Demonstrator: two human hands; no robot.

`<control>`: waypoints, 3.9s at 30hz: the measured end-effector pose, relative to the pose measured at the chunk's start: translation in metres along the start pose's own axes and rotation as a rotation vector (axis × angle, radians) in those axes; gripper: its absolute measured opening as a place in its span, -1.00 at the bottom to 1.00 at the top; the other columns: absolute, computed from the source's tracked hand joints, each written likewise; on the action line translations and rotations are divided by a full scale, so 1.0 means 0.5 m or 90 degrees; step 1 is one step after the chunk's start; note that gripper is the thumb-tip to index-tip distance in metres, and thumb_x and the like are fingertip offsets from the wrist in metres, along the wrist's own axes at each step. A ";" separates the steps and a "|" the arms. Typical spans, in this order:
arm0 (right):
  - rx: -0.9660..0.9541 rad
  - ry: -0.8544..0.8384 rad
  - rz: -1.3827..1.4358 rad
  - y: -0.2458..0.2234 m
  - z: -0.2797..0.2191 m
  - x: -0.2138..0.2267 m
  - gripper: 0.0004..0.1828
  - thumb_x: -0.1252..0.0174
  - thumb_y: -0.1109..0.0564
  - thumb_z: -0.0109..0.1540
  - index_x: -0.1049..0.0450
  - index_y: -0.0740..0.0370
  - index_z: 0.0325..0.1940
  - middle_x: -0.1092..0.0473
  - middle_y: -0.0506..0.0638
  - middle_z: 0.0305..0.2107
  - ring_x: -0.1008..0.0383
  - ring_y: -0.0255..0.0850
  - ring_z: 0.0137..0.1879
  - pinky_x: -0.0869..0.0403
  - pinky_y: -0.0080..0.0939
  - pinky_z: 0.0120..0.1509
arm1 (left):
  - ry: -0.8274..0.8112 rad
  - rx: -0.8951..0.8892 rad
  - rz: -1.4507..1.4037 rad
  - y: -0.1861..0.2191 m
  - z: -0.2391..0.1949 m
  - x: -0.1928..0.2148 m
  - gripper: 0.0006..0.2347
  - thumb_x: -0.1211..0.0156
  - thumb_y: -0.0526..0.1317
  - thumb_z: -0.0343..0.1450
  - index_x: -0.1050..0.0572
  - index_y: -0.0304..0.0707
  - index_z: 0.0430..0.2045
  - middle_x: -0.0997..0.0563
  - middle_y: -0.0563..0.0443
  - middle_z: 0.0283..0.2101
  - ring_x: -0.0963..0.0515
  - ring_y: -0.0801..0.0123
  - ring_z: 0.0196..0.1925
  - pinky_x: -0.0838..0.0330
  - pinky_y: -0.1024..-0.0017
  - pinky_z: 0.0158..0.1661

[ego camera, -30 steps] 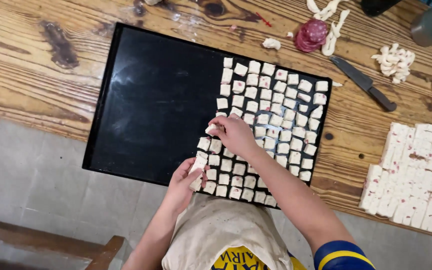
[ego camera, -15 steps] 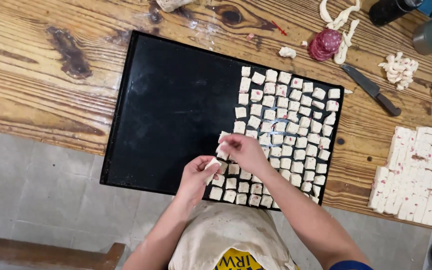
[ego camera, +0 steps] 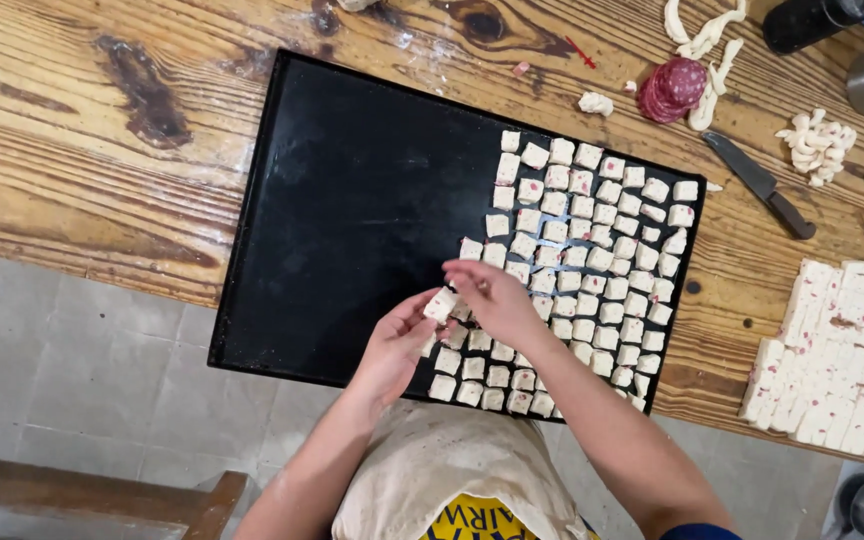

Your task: The person arranges small square dough pieces with red speckles onto a black baking tray. They pick up the pieces from a wooden board and place them in neat rows on the tray, filling it progressively.

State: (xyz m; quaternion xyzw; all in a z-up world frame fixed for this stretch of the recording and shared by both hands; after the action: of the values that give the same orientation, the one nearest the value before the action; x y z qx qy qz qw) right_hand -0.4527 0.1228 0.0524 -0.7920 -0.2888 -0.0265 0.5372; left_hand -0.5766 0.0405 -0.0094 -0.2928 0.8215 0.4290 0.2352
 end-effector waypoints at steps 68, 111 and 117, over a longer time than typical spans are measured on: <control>0.235 0.134 -0.533 -0.011 0.320 0.163 -0.60 -0.25 -0.08 0.25 -0.43 -0.20 0.18 -0.48 -0.21 -0.34 -0.36 -0.15 0.08 -0.25 -0.03 0.25 | 0.132 -0.339 1.024 0.101 0.378 -0.136 -0.83 -0.39 -0.08 0.32 -0.55 -0.11 -0.53 -0.57 0.09 -0.55 -0.64 0.15 -0.39 -0.53 0.25 -0.29; -0.104 0.194 -0.190 0.652 -0.535 0.871 -0.31 -0.44 -0.05 0.10 -0.32 0.07 0.23 -0.52 0.17 0.02 -0.47 0.21 0.24 -0.37 0.24 0.34 | -0.475 -0.291 1.095 -0.951 0.073 -0.811 -0.64 -0.24 -0.10 0.38 -0.31 -0.28 -0.06 -0.33 -0.21 0.12 -0.18 -0.07 0.35 0.03 -0.10 0.28; -0.098 0.347 0.152 0.724 -0.554 0.874 -0.40 -0.51 0.17 0.06 -0.49 0.06 0.16 -0.43 0.13 0.13 -0.28 -0.34 -0.43 -0.47 -0.36 -0.25 | -0.473 0.007 0.456 -0.919 0.108 -0.753 -0.48 -0.34 -0.33 0.37 -0.15 -0.17 0.14 -0.41 -0.11 0.05 -0.49 0.24 -0.05 -0.39 0.36 -0.06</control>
State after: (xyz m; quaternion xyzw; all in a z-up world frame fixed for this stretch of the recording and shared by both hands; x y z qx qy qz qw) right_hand 0.1611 -0.0224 0.0203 -0.8225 -0.0363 -0.1965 0.5326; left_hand 0.0146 -0.0206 -0.0582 0.1804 0.7335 0.5534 0.3510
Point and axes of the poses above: each hand's wrist, its own z-axis towards the middle knuckle, its own x-axis out of the back of the hand, y = z × x, the point moved 10 cm from there along z, towards the middle knuckle
